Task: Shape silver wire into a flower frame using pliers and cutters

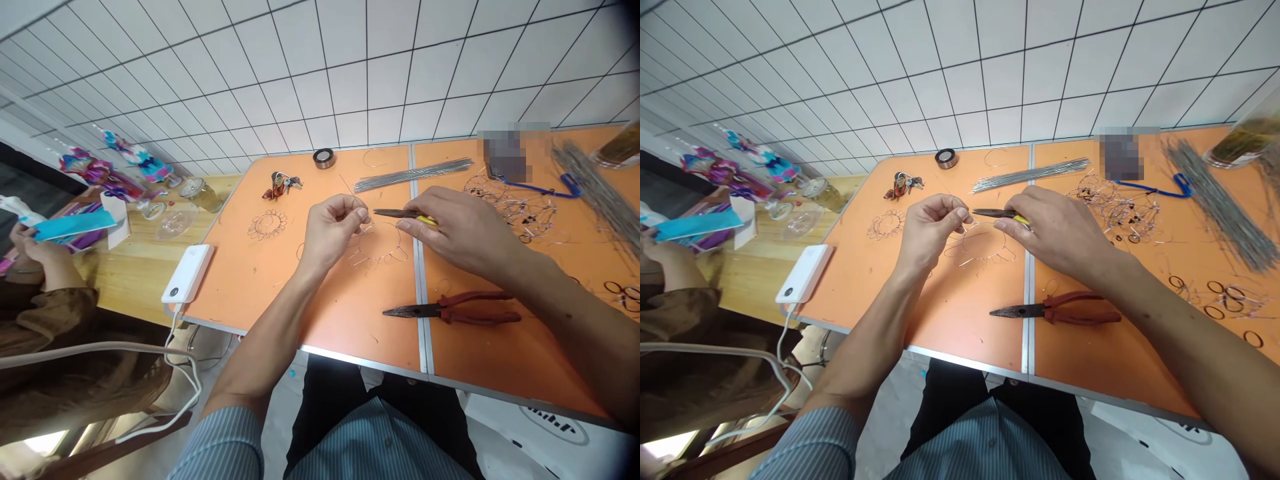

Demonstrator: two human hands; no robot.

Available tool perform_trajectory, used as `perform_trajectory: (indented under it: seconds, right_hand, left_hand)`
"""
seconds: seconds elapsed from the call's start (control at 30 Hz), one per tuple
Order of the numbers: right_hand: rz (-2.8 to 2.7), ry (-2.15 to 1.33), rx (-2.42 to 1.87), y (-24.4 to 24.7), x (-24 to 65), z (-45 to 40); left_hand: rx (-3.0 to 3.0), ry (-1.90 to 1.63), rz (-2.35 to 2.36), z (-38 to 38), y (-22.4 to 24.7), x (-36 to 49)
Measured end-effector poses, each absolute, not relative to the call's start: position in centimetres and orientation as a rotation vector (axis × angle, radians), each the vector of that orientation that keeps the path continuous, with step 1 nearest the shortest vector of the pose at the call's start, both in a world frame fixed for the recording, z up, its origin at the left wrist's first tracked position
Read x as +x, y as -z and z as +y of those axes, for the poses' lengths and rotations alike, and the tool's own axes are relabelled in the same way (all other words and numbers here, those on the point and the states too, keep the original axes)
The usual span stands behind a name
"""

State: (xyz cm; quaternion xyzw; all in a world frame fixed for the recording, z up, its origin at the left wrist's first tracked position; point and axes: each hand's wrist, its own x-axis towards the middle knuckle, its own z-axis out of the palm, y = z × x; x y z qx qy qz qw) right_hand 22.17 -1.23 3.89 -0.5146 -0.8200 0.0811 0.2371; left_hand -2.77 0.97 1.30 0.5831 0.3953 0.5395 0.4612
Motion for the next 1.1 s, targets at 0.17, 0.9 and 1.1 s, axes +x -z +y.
perform_trajectory:
  seconds: [0.17,0.9,1.1]
  right_hand:
    - [-2.44,0.121,-1.334,-3.48,22.75,-1.02]
    - [-2.499,0.503,-1.216,-3.52,22.41,-1.64]
    - [-2.513,0.544,-1.211,-3.61,22.31,-1.62]
  left_hand:
    - [1.447,-1.344,0.967,0.94,-1.4,-2.83]
    - [1.468,-1.339,0.98,1.03,-1.21,-2.85]
    - [1.475,-1.334,0.992,0.86,-1.39,-2.82]
